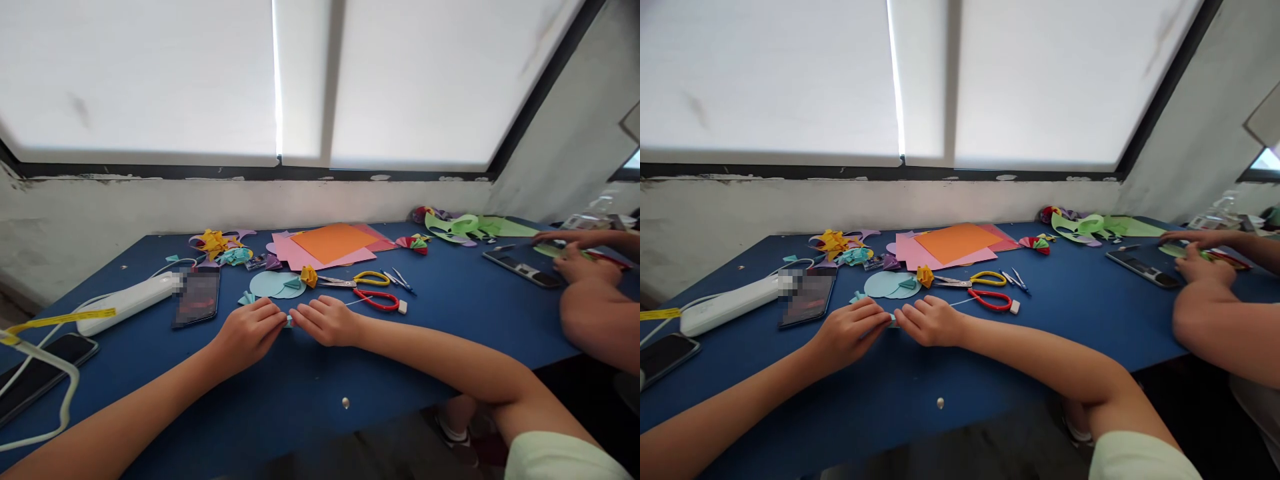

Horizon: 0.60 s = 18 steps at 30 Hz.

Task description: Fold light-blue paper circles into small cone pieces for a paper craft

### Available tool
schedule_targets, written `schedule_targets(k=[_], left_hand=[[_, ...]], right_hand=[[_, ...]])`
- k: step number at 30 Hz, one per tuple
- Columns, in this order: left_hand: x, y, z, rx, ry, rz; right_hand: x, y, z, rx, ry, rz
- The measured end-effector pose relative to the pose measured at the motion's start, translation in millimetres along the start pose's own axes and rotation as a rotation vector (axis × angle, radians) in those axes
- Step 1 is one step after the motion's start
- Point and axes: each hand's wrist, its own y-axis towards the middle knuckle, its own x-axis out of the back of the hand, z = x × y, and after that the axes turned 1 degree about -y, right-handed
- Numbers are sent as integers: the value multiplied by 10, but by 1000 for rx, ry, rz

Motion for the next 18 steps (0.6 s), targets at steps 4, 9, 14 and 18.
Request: schedule_targets(k=[4, 9, 14, 18], left_hand=[[10, -8, 26, -36, 4, 1], [0, -6, -5, -18, -20, -11], [-19, 15, -72, 62, -78, -29], [-11, 29, -112, 132, -121, -25]], right_hand=[[-34, -30, -43, -1, 6, 38], [-12, -24, -55, 38, 10, 35], [41, 4, -37, 96, 5, -6], [44, 8, -23, 118, 3, -34]])
